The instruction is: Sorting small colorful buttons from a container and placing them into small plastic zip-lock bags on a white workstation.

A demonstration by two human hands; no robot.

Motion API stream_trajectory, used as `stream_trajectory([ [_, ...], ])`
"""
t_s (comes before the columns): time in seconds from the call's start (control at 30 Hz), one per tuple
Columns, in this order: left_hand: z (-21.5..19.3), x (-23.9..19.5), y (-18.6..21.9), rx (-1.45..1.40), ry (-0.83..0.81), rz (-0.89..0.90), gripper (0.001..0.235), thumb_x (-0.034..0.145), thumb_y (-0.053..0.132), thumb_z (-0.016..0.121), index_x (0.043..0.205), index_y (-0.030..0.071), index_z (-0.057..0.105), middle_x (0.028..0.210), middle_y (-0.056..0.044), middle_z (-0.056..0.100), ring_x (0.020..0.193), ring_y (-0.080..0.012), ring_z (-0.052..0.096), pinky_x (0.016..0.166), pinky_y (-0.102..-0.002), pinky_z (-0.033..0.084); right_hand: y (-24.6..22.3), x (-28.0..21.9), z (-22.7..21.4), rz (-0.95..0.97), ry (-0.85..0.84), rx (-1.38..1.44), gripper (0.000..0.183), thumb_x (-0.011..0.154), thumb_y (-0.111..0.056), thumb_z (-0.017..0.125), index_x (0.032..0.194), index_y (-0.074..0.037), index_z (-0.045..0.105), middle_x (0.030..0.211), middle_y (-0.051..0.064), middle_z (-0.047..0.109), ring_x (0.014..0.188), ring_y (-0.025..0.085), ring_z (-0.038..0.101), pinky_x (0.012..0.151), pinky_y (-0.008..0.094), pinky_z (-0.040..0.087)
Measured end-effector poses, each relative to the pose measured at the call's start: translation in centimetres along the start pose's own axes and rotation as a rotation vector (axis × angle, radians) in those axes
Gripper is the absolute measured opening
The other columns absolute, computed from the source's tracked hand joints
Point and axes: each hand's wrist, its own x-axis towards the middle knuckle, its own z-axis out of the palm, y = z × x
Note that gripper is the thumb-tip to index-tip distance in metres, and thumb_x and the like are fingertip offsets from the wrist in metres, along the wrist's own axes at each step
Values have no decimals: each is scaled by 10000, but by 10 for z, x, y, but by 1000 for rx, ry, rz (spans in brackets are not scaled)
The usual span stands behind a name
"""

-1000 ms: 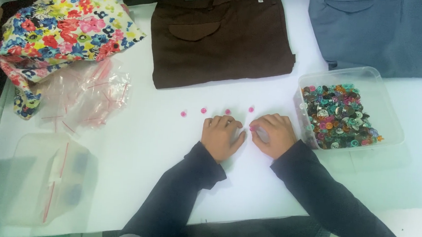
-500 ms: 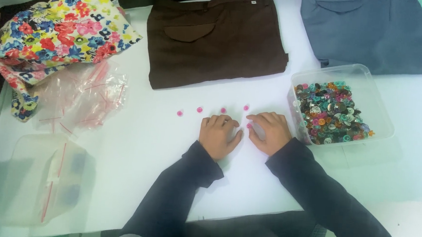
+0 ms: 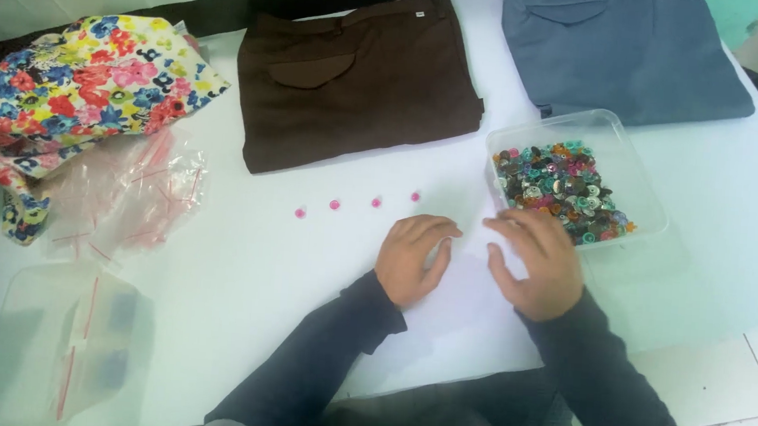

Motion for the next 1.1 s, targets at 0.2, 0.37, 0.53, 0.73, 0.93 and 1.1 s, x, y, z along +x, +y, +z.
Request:
stream_trajectory([
  [0.2, 77, 64, 14, 56, -66, 179, 146, 975, 162, 642, 1004, 56, 738, 987, -116, 741, 997, -265, 716, 934, -373, 528, 99, -10, -22, 370, -404, -18, 374, 862, -298, 820, 1191, -143, 732, 1114, 153, 732, 1042, 382, 704, 888, 472, 571],
  [0.37, 116, 116, 23, 413, -526, -138, 163, 845, 236, 644, 804, 128, 759, 742, -47, 702, 776, -221, 671, 814, -351, 491, 150, -15, 2, 572, -660, -79, 576, 729, -342, 863, 1269, -228, 701, 1258, 105, 706, 1152, 370, 668, 992, 496, 546],
  [0.53, 169, 133, -13, 654, -532, -531, 139, 864, 184, 641, 851, 118, 762, 764, -73, 708, 778, -232, 668, 782, -323, 487, 168, -4, 10, 600, -678, 37, 484, 792, -237, 809, 1268, -216, 723, 1245, 130, 714, 1064, 365, 701, 950, 509, 563],
  [0.73, 141, 137, -3, 453, -601, -336, 204, 917, 327, 648, 984, 191, 785, 783, -27, 734, 740, -201, 696, 711, -315, 535, 170, -12, 4, 702, -579, 112, 306, 933, -198, 734, 1231, -257, 769, 1139, 78, 768, 1036, 365, 711, 913, 480, 586],
  [0.93, 129, 134, 9, 421, -445, -334, 153, 929, 273, 653, 986, 218, 784, 787, 11, 752, 730, -192, 704, 712, -310, 542, 149, 8, -11, 755, -432, 214, 306, 957, -155, 739, 1257, -215, 759, 933, 79, 794, 953, 263, 750, 902, 416, 584],
  [1.1, 126, 134, 5, 370, -379, -286, 206, 957, 207, 616, 1118, 258, 733, 841, 28, 758, 826, -182, 741, 789, -304, 551, 153, 12, -11, 764, -377, 260, 464, 872, -2, 753, 1285, -212, 747, 1122, 141, 747, 1077, 357, 693, 918, 462, 582],
])
